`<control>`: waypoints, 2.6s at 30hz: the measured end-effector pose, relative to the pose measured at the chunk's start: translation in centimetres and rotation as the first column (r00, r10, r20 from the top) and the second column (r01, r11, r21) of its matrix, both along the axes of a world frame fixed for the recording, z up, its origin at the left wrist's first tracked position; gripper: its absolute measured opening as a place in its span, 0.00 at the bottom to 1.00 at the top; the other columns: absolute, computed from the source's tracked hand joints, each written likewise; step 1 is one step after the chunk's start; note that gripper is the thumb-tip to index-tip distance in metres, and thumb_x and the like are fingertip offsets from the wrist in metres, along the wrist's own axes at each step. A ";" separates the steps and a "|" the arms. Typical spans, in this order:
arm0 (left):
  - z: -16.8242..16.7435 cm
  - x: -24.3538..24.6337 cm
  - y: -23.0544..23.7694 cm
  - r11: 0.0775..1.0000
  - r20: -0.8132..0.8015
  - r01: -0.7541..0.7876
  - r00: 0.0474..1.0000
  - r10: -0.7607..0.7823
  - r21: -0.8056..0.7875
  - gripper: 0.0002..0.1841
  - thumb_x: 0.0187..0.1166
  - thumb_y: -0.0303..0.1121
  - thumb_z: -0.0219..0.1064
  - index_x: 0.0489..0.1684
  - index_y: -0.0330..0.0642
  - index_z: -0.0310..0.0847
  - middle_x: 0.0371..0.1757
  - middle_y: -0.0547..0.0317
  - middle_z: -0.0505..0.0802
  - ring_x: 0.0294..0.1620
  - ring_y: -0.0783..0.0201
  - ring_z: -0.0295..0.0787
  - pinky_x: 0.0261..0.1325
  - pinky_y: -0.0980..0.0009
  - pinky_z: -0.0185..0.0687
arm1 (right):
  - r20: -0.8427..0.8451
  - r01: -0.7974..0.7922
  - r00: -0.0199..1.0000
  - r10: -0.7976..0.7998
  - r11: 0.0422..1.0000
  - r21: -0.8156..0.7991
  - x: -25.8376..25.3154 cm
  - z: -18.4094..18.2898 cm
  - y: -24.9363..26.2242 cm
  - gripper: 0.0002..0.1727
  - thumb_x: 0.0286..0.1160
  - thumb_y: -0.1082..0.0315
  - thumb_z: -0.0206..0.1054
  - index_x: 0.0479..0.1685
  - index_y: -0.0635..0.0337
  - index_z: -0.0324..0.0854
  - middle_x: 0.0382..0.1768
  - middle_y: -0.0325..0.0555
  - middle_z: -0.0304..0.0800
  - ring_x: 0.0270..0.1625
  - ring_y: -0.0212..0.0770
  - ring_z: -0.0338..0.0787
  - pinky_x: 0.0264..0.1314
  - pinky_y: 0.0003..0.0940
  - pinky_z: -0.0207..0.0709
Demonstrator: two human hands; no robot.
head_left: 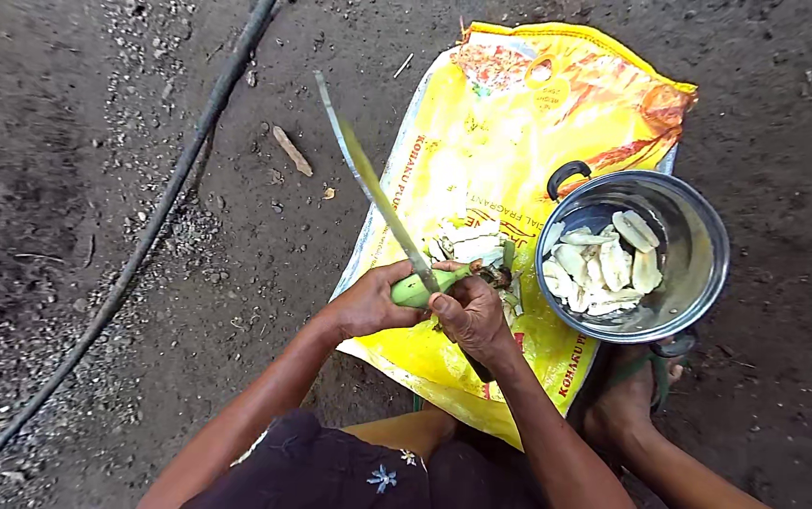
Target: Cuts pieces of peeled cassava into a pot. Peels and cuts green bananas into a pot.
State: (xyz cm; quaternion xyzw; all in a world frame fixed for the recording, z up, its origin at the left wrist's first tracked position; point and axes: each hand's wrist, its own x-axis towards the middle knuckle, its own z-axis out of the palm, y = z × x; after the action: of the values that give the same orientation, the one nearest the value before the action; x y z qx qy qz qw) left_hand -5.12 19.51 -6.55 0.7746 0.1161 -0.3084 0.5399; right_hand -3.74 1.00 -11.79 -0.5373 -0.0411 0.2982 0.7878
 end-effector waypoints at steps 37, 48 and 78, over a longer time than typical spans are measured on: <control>1.1 0.3 0.4 0.928 0.211 0.294 0.916 -0.342 0.227 0.30 0.66 0.37 0.77 0.70 0.35 0.80 0.59 0.53 0.87 0.54 0.66 0.85 0.56 0.68 0.83 | -0.526 -0.050 0.781 0.336 0.874 0.483 2.4 0.4 -1.9 0.29 0.81 0.38 0.60 0.35 0.60 0.77 0.21 0.40 0.80 0.16 0.29 0.80 0.20 0.20 0.77; -0.9 -0.8 -0.6 0.913 -0.076 -0.386 0.922 0.379 -0.132 0.28 0.66 0.20 0.77 0.66 0.36 0.71 0.48 0.56 0.93 0.48 0.68 0.93 0.56 0.70 0.90 | -0.597 0.000 0.794 0.117 0.981 0.193 1.5 0.7 -0.5 0.25 0.95 0.47 0.38 0.71 0.56 0.65 0.22 0.39 0.79 0.15 0.29 0.76 0.17 0.20 0.74; -3.0 -1.3 -5.6 0.223 -0.152 -0.788 0.370 0.916 -0.574 0.11 0.86 0.28 0.59 0.62 0.44 0.71 0.50 0.57 0.91 0.51 0.66 0.92 0.60 0.68 0.88 | -0.277 0.233 0.940 -0.202 0.969 0.085 -1.9 0.5 3.5 0.31 0.81 0.55 0.62 0.76 0.63 0.62 0.13 0.28 0.71 0.11 0.23 0.71 0.15 0.19 0.71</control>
State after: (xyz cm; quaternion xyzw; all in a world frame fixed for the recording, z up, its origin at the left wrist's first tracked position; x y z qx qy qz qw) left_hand -6.40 13.91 -9.59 0.4117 0.3666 0.1095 0.8271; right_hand -5.64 4.54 -11.33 -0.4467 0.1073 0.2758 0.8443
